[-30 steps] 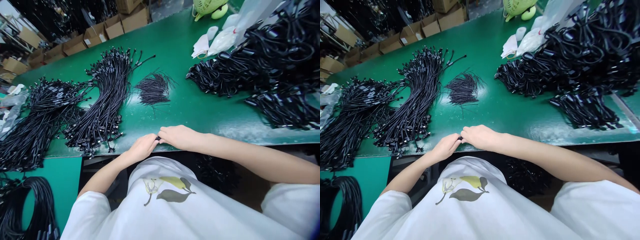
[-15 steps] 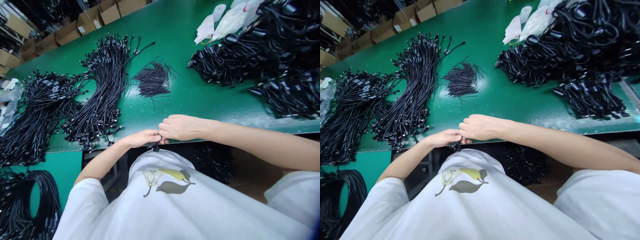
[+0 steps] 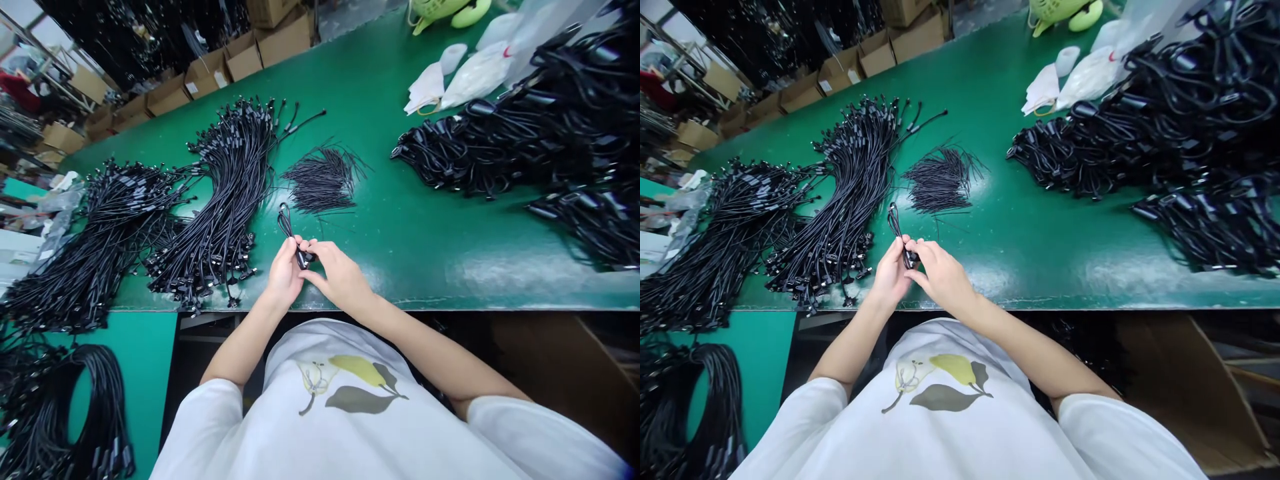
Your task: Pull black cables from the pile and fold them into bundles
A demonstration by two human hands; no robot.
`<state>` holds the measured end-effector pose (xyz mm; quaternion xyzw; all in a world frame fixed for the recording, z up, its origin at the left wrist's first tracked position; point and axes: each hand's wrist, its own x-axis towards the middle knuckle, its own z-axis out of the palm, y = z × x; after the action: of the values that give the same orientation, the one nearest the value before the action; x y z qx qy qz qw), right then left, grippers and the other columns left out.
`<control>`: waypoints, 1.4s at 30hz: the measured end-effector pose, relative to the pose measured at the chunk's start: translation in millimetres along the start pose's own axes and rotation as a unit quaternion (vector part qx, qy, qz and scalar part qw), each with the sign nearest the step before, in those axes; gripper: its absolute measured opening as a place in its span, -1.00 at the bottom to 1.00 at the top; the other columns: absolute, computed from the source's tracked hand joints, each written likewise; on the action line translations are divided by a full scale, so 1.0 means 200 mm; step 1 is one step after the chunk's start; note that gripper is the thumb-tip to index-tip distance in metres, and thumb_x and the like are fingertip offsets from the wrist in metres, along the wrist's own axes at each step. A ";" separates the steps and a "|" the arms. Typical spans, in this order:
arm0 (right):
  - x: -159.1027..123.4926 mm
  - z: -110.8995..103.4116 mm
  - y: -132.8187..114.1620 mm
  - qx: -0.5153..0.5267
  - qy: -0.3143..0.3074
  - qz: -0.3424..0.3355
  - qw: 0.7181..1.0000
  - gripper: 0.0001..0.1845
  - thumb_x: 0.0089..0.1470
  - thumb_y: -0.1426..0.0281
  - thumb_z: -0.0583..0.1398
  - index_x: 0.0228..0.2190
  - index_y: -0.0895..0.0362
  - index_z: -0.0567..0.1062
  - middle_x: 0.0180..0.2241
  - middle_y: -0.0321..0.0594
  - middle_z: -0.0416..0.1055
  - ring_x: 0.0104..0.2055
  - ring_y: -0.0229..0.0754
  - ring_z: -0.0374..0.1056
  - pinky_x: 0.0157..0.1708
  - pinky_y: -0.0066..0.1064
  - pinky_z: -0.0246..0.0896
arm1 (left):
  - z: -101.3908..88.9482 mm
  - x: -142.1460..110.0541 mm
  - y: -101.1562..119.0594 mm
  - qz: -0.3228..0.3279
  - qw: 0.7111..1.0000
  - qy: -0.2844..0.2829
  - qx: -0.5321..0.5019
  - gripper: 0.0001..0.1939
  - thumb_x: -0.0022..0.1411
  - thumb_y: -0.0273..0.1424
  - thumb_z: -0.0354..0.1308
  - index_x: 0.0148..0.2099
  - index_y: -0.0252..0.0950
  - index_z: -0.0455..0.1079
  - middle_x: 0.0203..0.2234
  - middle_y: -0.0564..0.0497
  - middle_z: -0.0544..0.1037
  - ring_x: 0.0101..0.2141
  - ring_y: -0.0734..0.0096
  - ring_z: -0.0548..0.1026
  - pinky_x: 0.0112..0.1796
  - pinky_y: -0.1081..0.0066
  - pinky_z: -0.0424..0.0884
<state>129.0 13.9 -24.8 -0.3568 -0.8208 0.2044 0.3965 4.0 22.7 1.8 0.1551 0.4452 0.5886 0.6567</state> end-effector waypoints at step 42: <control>0.19 -0.19 -0.01 0.372 -0.060 0.184 0.908 -0.60 0.04 0.16 0.26 -0.15 0.13 0.39 -0.21 -0.18 0.49 -0.21 -0.18 0.42 -0.18 -0.34 0.34 | -0.07 -0.21 -0.01 -0.124 0.968 -0.211 0.056 -0.61 0.10 -0.11 0.29 -0.23 -0.30 0.30 -0.59 0.18 0.25 -0.69 0.68 0.11 -0.73 0.62 0.11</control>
<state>141.5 42.7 17.9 -0.3153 -0.6273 0.5851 0.4058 -1.5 -21.4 8.7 0.2561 0.3443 0.4301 0.7943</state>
